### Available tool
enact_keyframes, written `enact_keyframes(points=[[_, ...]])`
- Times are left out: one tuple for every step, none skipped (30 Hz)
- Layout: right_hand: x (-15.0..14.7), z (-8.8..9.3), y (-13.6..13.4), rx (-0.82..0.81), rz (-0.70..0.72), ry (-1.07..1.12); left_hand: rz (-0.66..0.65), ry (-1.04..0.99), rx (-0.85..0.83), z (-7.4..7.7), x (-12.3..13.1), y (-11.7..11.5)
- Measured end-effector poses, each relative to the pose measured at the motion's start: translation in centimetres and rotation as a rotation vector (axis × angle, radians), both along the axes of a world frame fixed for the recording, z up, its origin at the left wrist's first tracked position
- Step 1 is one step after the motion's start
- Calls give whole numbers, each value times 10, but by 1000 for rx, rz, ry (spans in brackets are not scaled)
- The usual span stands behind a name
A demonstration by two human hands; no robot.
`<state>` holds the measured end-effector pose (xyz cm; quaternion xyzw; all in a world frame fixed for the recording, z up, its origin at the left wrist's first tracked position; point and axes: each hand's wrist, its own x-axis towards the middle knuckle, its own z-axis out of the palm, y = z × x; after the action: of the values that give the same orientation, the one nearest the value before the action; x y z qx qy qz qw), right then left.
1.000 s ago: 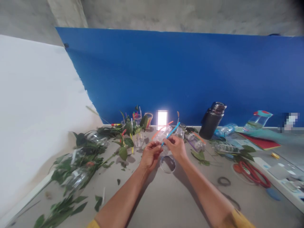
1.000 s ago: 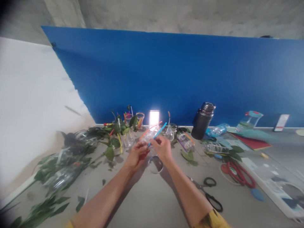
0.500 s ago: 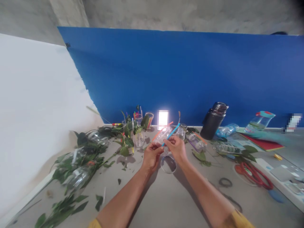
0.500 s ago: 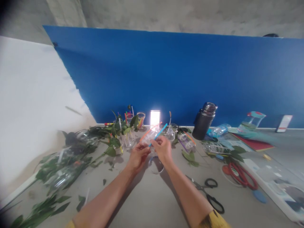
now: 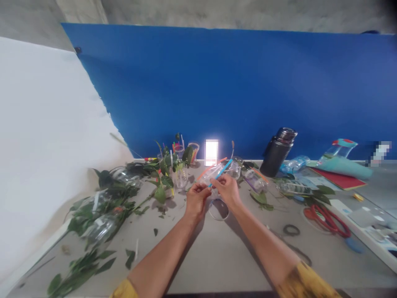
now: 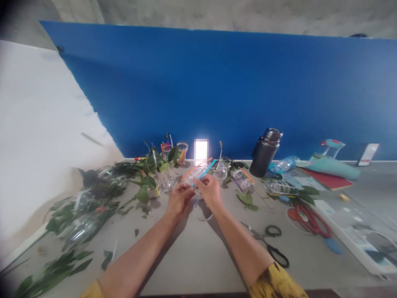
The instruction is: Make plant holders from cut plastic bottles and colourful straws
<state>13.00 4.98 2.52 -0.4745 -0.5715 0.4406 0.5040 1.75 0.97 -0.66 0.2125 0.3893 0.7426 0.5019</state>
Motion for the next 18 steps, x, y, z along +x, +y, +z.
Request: enact_keyframes(points=[[1, 0, 1, 6, 2, -2, -3, -9, -13, 0, 0, 0], [1, 0, 1, 13, 3, -3, -9, -18, -23, 1, 0, -1], [2, 0, 2, 20, 0, -5, -20, -26, -30, 2, -1, -2], [3, 0, 2, 27, -3, -10, -32, -33, -37, 3, -1, -2], [4, 1, 3, 32, -6, -17, -42, -41, -48, 4, -2, -3], [5, 2, 3, 37, -9, -24, -50, -52, -60, 6, -3, -4], [6, 2, 4, 42, -13, -29, -56, -62, -73, 7, -4, -4], [7, 3, 5, 47, -16, -33, -60, -70, -84, 9, -4, -5], [8, 3, 5, 51, -21, -36, -63, -76, -92, 10, -5, -5], [9, 4, 6, 53, -25, -39, -67, -80, -98, 12, -6, -6], [10, 3, 7, 55, -28, -40, -73, -82, -101, 13, -6, -6], [10, 3, 8, 56, -30, -41, -79, -84, -105, 14, -6, -7], [10, 2, 8, 60, -31, -44, -85, -86, -110, 15, -5, -8], [10, 1, 9, 69, -33, -46, -91, -86, -115, 16, -5, -8], [10, 0, 10, 83, -35, -48, -96, -86, -118, 17, -4, -9], [10, -2, 10, 101, -35, -48, -101, -85, -116, 18, -4, -9], [9, -3, 10, 116, -32, -47, -105, -86, -111, 18, -4, -9], [9, -5, 11, 126, -26, -45, -109, -88, -104, 19, -4, -9]])
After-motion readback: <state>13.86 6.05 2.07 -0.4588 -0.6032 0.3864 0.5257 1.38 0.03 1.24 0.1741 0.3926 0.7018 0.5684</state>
